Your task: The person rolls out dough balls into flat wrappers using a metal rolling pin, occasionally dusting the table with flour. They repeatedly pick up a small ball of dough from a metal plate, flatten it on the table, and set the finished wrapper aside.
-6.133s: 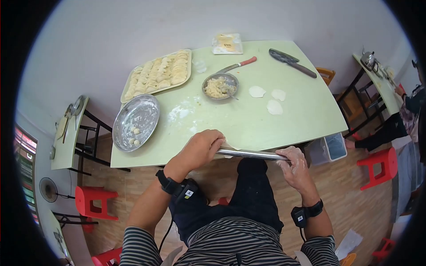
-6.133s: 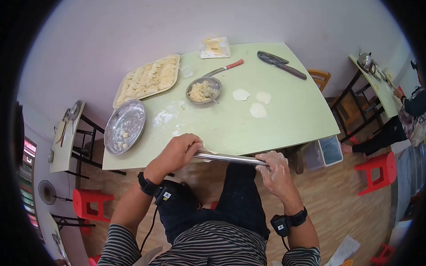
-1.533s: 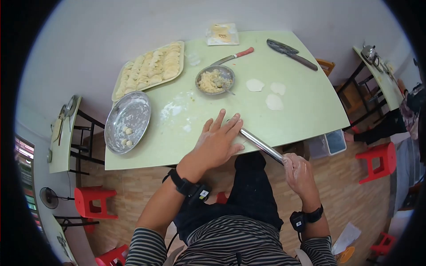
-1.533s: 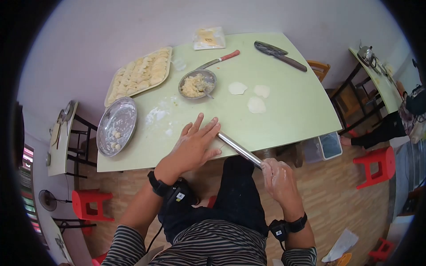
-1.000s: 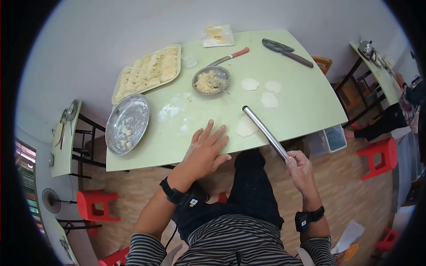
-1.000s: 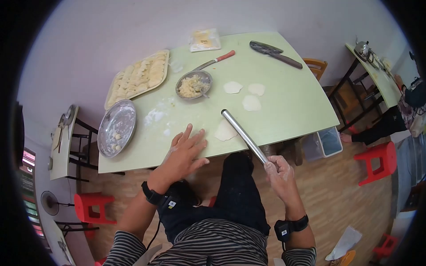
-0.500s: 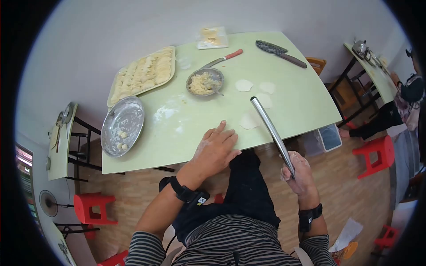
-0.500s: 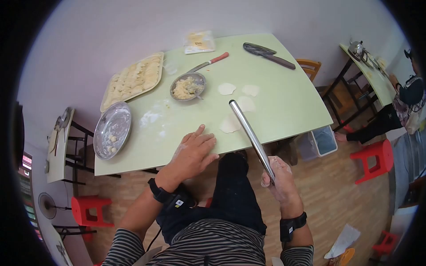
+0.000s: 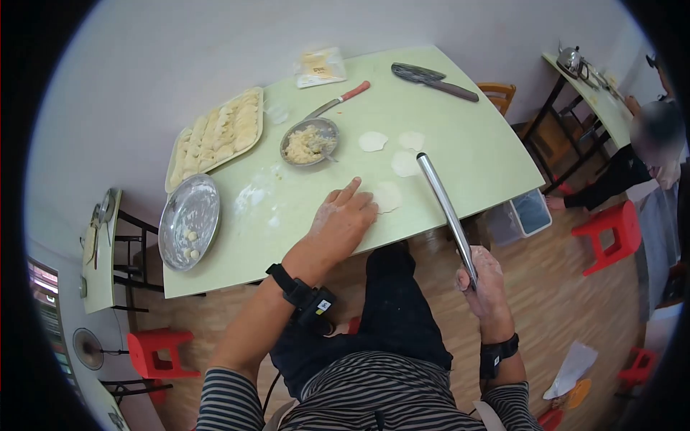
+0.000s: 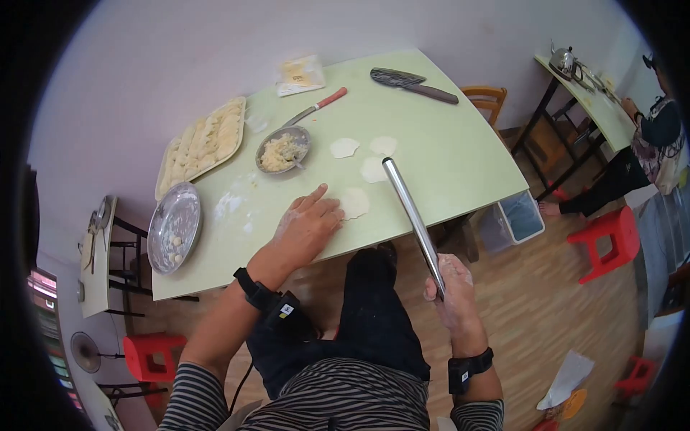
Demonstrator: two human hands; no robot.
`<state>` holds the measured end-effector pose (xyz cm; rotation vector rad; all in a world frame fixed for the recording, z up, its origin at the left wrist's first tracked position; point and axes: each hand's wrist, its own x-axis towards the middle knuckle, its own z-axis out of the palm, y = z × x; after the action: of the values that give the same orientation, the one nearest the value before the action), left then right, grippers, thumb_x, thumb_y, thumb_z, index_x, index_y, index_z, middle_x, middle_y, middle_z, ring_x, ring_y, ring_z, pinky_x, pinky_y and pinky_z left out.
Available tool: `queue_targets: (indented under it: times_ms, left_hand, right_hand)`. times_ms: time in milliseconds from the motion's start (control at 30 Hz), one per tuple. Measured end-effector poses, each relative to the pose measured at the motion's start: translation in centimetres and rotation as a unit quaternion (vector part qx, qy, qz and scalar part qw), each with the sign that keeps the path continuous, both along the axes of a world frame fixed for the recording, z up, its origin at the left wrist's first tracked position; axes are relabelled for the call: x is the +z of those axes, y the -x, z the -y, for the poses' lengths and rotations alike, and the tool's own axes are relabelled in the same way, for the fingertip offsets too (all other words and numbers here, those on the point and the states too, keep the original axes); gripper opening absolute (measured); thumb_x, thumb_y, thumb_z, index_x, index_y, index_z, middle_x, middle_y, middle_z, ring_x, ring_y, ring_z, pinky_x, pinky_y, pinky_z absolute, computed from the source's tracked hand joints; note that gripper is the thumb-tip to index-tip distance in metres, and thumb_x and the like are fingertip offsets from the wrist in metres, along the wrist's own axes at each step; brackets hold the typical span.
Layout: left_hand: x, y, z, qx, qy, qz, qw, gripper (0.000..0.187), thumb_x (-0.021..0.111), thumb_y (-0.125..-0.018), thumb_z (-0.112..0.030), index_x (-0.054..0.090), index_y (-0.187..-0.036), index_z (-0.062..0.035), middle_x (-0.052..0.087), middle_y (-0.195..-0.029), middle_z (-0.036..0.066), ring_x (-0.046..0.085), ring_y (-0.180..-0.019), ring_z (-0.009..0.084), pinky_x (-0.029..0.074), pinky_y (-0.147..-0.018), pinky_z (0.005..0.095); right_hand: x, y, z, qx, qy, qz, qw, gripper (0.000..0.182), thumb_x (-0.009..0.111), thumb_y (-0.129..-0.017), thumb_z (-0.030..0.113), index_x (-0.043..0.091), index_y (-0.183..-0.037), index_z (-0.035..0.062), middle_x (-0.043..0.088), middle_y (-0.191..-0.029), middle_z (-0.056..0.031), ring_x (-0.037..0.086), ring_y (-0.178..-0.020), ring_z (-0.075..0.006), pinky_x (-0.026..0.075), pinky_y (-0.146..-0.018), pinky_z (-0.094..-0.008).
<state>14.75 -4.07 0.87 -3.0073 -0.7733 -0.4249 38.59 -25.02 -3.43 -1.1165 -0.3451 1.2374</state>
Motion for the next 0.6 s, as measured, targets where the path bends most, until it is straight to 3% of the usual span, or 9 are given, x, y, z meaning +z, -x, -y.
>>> queue_targets:
  times_ms: [167,267,333,433,600]
  left_hand:
    - [0.8,-0.3,-0.6,-0.063,-0.056,-0.045,0.995,0.014,0.063,-0.089,-0.012,0.069,-0.099,-0.0048,0.068,-0.112,0.011,0.059,-0.128,0.0343,0.051,-0.096,0.0434]
    - [1.2,-0.8,-0.9,-0.092,-0.09,-0.061,0.99,0.012,0.062,-0.087,-0.01,0.067,-0.096,-0.0054,0.066,-0.104,0.011,0.064,-0.116,0.0315,0.052,-0.089,0.0417]
    - [1.4,-1.0,-0.9,-0.078,-0.04,-0.059,0.994,0.01,0.062,-0.085,-0.011,0.065,-0.093,-0.0053,0.063,-0.097,0.01,0.064,-0.1,0.0283,0.051,-0.081,0.0406]
    - [1.8,-1.4,-0.9,-0.096,-0.041,-0.03,0.994,0.01,0.062,-0.083,-0.011,0.064,-0.091,-0.0045,0.061,-0.093,0.009,0.062,-0.092,0.0268,0.05,-0.078,0.0398]
    - [2.4,-2.5,-0.9,-0.092,-0.045,-0.082,0.991,0.008,0.063,-0.085,-0.012,0.062,-0.089,-0.005,0.061,-0.092,0.009,0.062,-0.093,0.0264,0.05,-0.078,0.0392]
  right_hand:
    - [-0.4,-0.9,0.3,-0.039,-0.003,-0.009,0.999,0.025,0.053,-0.109,0.029,0.061,-0.111,0.0053,0.056,-0.064,-0.0014,0.053,-0.054,-0.01,0.045,-0.053,-0.026]
    - [-0.5,-1.5,0.4,-0.054,-0.005,-0.014,0.998,0.026,0.054,-0.109,0.03,0.061,-0.11,0.0056,0.055,-0.064,-0.001,0.052,-0.054,-0.0098,0.045,-0.053,-0.0261]
    - [-0.7,-2.0,0.5,-0.058,-0.006,-0.02,0.998,0.026,0.054,-0.109,0.031,0.061,-0.11,0.0057,0.055,-0.064,-0.0009,0.051,-0.053,-0.0097,0.045,-0.054,-0.0261]
    - [-0.9,-2.5,0.7,-0.065,-0.014,-0.027,0.997,0.027,0.053,-0.109,0.031,0.061,-0.111,0.0056,0.055,-0.064,-0.001,0.051,-0.054,-0.0096,0.045,-0.054,-0.0257]
    - [-1.0,-3.5,0.8,-0.062,-0.029,-0.021,0.997,0.028,0.052,-0.109,0.031,0.061,-0.113,0.0047,0.055,-0.064,-0.0011,0.051,-0.055,-0.0088,0.044,-0.055,-0.0252]
